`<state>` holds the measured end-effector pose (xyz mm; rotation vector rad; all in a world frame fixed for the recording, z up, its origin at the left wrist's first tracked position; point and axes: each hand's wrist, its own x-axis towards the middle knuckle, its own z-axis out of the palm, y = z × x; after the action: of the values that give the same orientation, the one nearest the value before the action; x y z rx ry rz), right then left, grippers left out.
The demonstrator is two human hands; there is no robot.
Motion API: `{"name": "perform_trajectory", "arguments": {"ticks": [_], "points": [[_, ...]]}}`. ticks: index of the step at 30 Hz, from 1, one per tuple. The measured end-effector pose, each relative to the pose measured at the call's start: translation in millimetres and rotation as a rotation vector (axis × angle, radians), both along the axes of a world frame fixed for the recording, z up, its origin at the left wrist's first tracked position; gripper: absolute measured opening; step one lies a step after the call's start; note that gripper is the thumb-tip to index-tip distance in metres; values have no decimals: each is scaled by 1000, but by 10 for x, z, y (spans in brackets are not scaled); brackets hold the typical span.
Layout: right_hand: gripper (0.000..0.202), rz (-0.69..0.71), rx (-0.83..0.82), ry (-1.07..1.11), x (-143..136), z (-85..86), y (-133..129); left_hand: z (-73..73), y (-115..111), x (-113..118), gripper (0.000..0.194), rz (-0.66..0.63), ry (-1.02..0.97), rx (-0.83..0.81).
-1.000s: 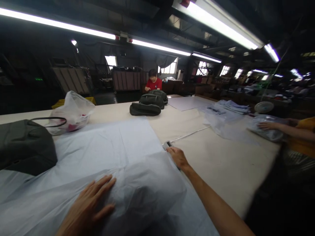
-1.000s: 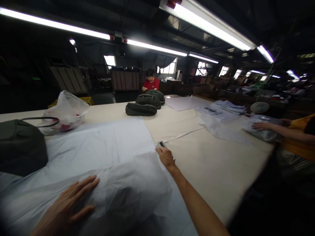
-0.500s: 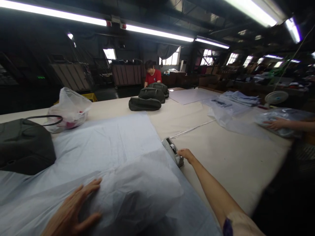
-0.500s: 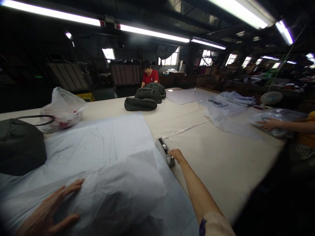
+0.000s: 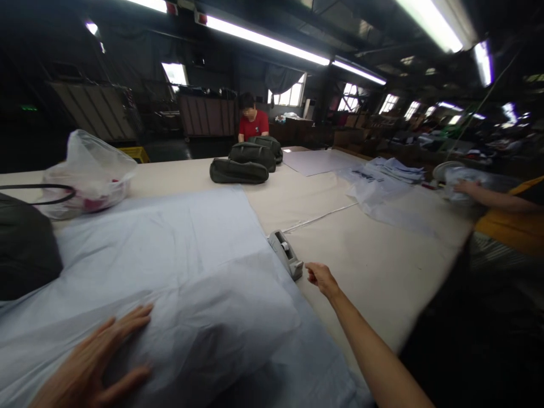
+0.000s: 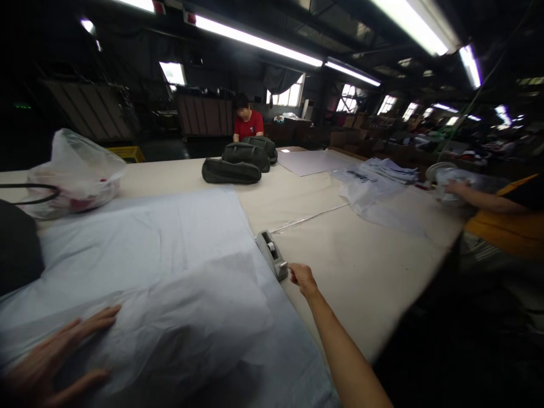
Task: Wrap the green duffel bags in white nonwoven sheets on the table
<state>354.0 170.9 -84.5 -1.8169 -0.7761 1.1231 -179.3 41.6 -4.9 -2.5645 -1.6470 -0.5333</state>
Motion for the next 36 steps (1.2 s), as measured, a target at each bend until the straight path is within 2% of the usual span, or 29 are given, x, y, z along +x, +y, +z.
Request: {"name": "perform_trajectory", "arguments": {"ticks": [4, 7, 10, 12, 14, 15, 17, 19, 21, 23, 24, 26, 29, 32, 34, 36], "points": [[27, -26, -141, 4, -5, -166, -119, 113, 6, 63, 64, -11, 15, 13], [29, 7, -192, -63, -71, -208, -196, 226, 7, 123, 63, -23, 59, 16], [36, 88, -198, -174, -22, -135, -336, 325, -54, 220, 60, -26, 60, -2], [34, 158, -167, -229, 93, 23, -328, 373, -106, 294, 59, -19, 30, -40], [22, 232, -71, -243, 155, 338, -163, 413, -140, 359, 60, -2, -8, -94], [20, 290, -8, -233, 116, 567, -42, 432, -149, 385, 60, 9, -30, -119], [31, 480, 164, -187, -155, 1152, 179, 470, -159, 424, 63, 13, -70, -147], [34, 791, 256, -189, -671, 1823, 274, 499, -168, 447, 64, 7, -94, -161], [31, 1156, 267, -144, -1336, 2428, 229, 513, -177, 457, 64, -1, -110, -165], [30, 1550, 173, -105, -2026, 2819, 125, 510, -181, 458, 64, -13, -129, -164], [28, 1725, 109, -115, -2345, 2909, 85, 504, -182, 458, 65, -21, -141, -161], [27, 1982, -3, -181, -2881, 2884, 74, 488, -183, 461, 67, -28, -166, -155], [24, 2153, -104, -392, -3386, 2534, 245, 468, -189, 484, 68, -16, -195, -143], [20, 2187, -141, -608, -3616, 2185, 498, 458, -198, 520, 68, 5, -212, -122], [23, 2212, -159, -672, -3692, 2069, 613, 454, -201, 539, 68, 5, -217, -120], [27, 2250, -161, -709, -3743, 2034, 661, 451, -204, 548, 68, -2, -211, -129]]}}
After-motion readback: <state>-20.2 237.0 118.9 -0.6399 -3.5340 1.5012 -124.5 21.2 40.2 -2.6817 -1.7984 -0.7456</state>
